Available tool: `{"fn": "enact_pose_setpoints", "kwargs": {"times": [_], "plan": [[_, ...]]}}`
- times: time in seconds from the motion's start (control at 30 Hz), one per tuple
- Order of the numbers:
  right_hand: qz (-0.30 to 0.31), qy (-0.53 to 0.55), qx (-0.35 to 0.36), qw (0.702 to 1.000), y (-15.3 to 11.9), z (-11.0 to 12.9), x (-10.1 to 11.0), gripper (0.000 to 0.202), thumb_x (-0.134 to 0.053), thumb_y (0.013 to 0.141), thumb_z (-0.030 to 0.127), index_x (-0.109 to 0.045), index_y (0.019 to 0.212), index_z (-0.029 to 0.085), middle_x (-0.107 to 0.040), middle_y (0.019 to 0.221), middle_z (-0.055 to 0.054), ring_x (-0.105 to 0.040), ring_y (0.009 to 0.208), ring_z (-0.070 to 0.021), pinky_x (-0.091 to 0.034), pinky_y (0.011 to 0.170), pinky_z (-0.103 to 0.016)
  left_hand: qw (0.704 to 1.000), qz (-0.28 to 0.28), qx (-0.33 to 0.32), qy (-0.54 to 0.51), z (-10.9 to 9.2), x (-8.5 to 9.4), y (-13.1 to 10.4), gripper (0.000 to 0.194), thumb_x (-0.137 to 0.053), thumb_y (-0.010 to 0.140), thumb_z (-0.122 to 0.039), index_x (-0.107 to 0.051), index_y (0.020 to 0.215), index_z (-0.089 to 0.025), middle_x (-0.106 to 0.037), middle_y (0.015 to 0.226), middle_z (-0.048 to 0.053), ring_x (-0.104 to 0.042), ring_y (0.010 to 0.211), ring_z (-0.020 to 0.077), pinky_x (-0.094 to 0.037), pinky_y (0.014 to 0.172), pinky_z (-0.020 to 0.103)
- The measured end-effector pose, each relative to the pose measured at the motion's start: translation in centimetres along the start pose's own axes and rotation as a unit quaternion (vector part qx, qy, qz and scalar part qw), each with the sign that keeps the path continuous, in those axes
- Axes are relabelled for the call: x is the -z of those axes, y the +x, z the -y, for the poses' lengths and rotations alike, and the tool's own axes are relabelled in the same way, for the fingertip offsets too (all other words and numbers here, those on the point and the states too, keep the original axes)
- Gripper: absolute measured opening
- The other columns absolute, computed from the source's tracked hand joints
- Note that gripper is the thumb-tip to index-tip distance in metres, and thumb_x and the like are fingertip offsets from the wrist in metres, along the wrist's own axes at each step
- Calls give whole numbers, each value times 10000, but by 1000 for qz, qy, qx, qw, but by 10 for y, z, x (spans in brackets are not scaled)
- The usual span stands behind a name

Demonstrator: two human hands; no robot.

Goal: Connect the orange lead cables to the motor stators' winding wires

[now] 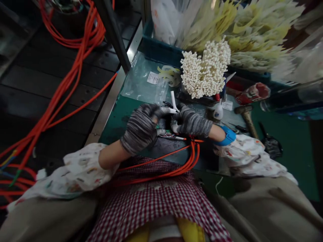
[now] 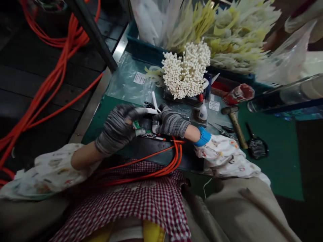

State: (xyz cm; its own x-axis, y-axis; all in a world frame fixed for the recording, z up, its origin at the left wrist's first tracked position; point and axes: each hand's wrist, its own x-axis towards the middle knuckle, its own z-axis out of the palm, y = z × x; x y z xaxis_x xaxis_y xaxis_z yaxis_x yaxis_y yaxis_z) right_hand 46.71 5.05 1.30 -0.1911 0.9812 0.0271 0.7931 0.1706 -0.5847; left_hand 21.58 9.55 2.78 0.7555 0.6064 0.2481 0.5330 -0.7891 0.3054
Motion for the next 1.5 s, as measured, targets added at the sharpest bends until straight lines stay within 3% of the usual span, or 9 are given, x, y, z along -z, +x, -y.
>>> {"fn": "enact_pose_setpoints", "kwargs": {"times": [0.07,0.1,0.2,0.3,0.43,0.8,1.03,1.23,1.5], "plan": [[58,-7,47,997,-8,4,8,130,-851,861,321,-854,911,200,-789,1185,-101,-718,941,-238,-680,948,-421,994,60,-84,46,-14,4,-4,152,-692,1094,-237,-812,1187,-244,-830,1198,86,-758,1149,309,-631,929,453],[48,-20,68,996,-15,7,14,153,-824,913,329,-870,996,209,-770,1292,-119,-729,1059,-273,-664,1018,-468,988,87,-117,54,-20,7,-3,188,-635,1104,-192,-817,1107,-241,-833,1129,78,-762,1104,296,-616,889,434],[-82,-75,122,986,-47,16,26,326,-805,991,395,-836,1288,263,-692,1486,-136,-702,1274,-338,-611,1112,-566,979,130,-142,63,-28,15,3,180,-640,1084,-227,-820,1090,-218,-825,1114,106,-759,1076,323,-589,846,453],[-137,-159,201,957,-84,13,27,432,-814,1023,470,-752,1430,337,-758,1371,-82,-706,1218,-316,-603,1034,-532,978,135,-150,59,-27,21,6,218,-643,1102,-322,-829,1148,-217,-821,1142,126,-751,1084,347,-573,841,476],[-133,-306,252,908,-113,-6,15,424,-831,1010,250,-769,1358,483,-826,1224,34,-675,1298,-289,-535,1081,-491,977,132,-159,55,-21,17,1,287,-743,1079,-461,-828,1200,-215,-824,1238,134,-736,1146,356,-563,899,482],[-140,-333,237,902,-89,11,-4,357,-812,1027,208,-842,1288,449,-848,1130,8,-672,1256,-271,-459,1155,-502,991,14,-117,62,-22,-11,-12,322,-564,1162,-418,-829,1083,-253,-842,1137,79,-738,1094,341,-539,899,493],[-121,-317,225,913,-78,28,0,238,-727,1090,217,-866,1219,361,-844,1143,-30,-649,1245,-283,-430,1168,-510,975,-125,-176,51,-13,-24,-28,211,-660,1128,-297,-799,1281,-252,-830,1099,60,-737,1081,253,-589,977,425],[-118,-318,192,921,-74,37,-4,269,-647,1113,201,-889,1101,318,-836,1087,-53,-658,1221,-291,-441,1190,-522,954,-151,-245,81,-6,-33,-42,398,-735,1022,-86,-746,1358,-300,-809,1186,23,-711,1148,218,-585,1100,420],[-208,-191,135,950,-91,12,-14,410,-775,1048,497,-742,1435,365,-742,1400,-81,-605,1433,-357,-502,1230,-599,969,-172,-174,35,-2,-61,-45,243,-809,1053,-306,-739,1280,-356,-787,1178,-5,-685,1183,228,-551,1152,436]]}}
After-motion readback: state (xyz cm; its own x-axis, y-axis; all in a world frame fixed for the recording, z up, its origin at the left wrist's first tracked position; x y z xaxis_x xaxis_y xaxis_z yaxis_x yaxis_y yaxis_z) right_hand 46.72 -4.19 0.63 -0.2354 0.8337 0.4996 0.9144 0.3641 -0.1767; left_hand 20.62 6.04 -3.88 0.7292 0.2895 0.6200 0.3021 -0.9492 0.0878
